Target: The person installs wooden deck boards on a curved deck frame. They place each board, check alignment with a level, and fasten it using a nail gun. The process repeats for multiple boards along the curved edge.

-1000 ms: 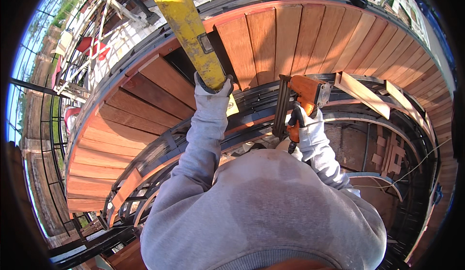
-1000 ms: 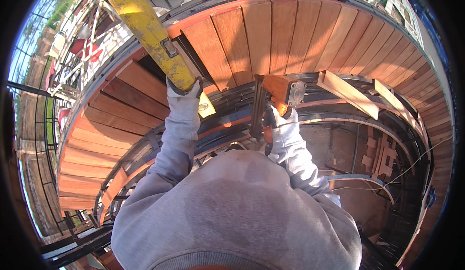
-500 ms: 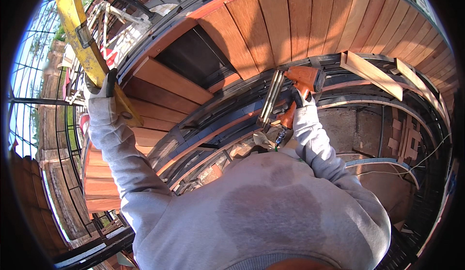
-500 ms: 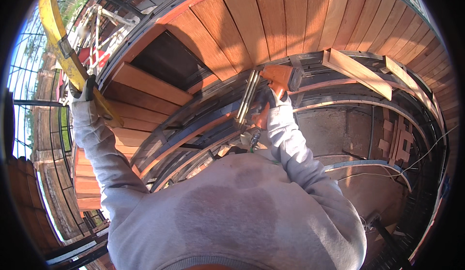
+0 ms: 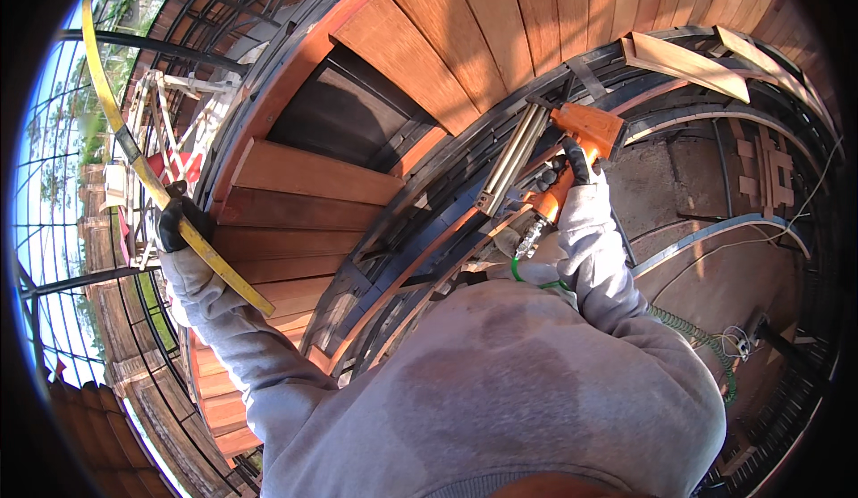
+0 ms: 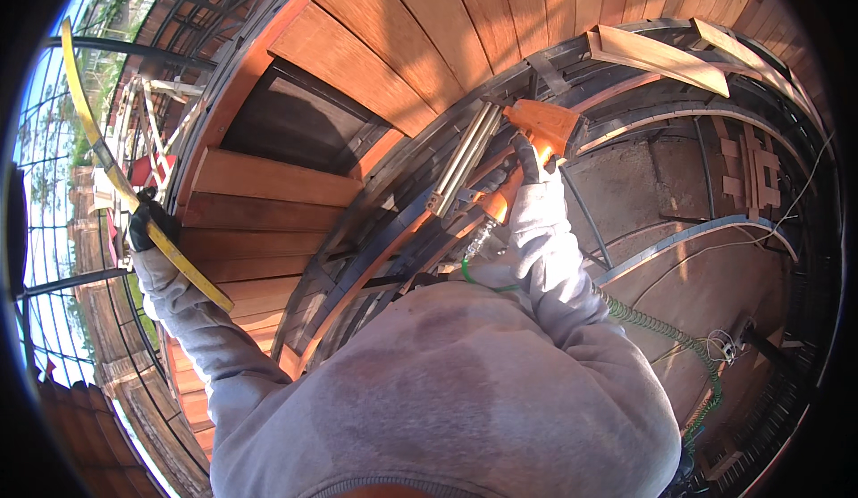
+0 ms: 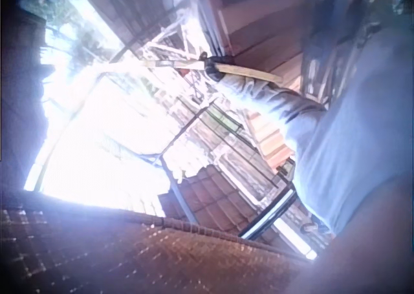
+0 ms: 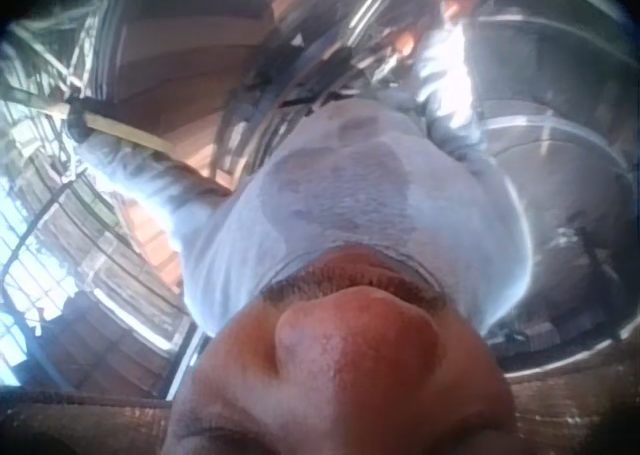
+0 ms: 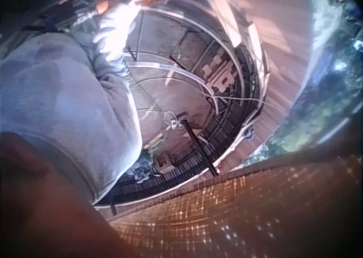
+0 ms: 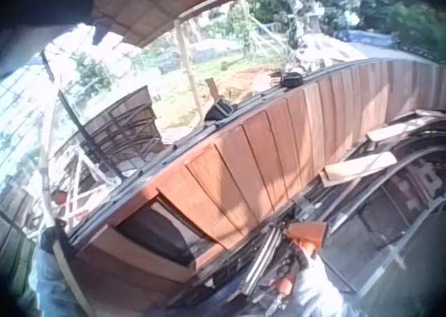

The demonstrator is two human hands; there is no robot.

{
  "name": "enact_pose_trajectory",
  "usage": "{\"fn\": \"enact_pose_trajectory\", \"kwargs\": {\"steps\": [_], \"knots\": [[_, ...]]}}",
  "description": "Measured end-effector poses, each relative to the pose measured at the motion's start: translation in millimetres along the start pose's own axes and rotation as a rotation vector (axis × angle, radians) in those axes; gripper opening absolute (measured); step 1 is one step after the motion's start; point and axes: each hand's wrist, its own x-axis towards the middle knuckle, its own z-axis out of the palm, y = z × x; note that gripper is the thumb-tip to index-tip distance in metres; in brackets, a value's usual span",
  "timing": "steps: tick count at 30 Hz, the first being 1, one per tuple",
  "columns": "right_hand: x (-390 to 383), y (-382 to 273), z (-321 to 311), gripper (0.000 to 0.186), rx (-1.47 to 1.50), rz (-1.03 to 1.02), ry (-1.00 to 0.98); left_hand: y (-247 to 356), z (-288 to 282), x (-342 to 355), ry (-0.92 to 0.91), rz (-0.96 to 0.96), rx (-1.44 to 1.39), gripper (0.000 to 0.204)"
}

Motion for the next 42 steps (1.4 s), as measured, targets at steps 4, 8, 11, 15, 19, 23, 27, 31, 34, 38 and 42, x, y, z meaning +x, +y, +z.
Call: {"fn": "enact_pose_trajectory", "kwargs": {"steps": [4,8,11,15,19,23,27,31,34,38,42], "knots": [[-17,20,36,0.028,0.153,0.066,-0.053,-15,-26,15,0.12,0.085,0.129,0.046],[19,83,12,0.028,0.054,0.083,-0.166,-3,-54,28,-0.12,0.021,0.022,0.047],[-1,39,24,0.015,0.055,0.014,-0.03,0,-25,17,-0.012,0.032,0.011,0.052],[-14,11,24,0.018,0.24,0.052,-0.085,-5,-63,28,-0.187,-0.025,-0.047,0.051],[15,73,24,0.019,-0.161,-0.136,-0.128,-11,-58,38,-0.153,0.027,0.022,0.05],[-20,23,42,0.019,0.09,0.072,-0.023,-13,-60,24,-0.151,0.021,0.006,0.049],[-29,-10,32,0.022,0.225,-0.004,-0.036,-11,-63,21,-0.163,0.022,0.004,0.048],[-21,25,57,0.017,0.114,0.208,-0.103,-6,-52,30,-0.205,0.025,-0.006,0.048],[-17,34,46,0.015,0.172,0.237,-0.21,-4,-38,21,-0.139,0.065,0.041,0.047],[-11,24,24,0.017,0.129,0.048,-0.056,-2,-49,18,-0.2,0.021,0.032,0.046],[-17,19,33,0.012,0.256,0.135,-0.184,-9,-53,22,-0.197,0.044,-0.017,0.047]]}}
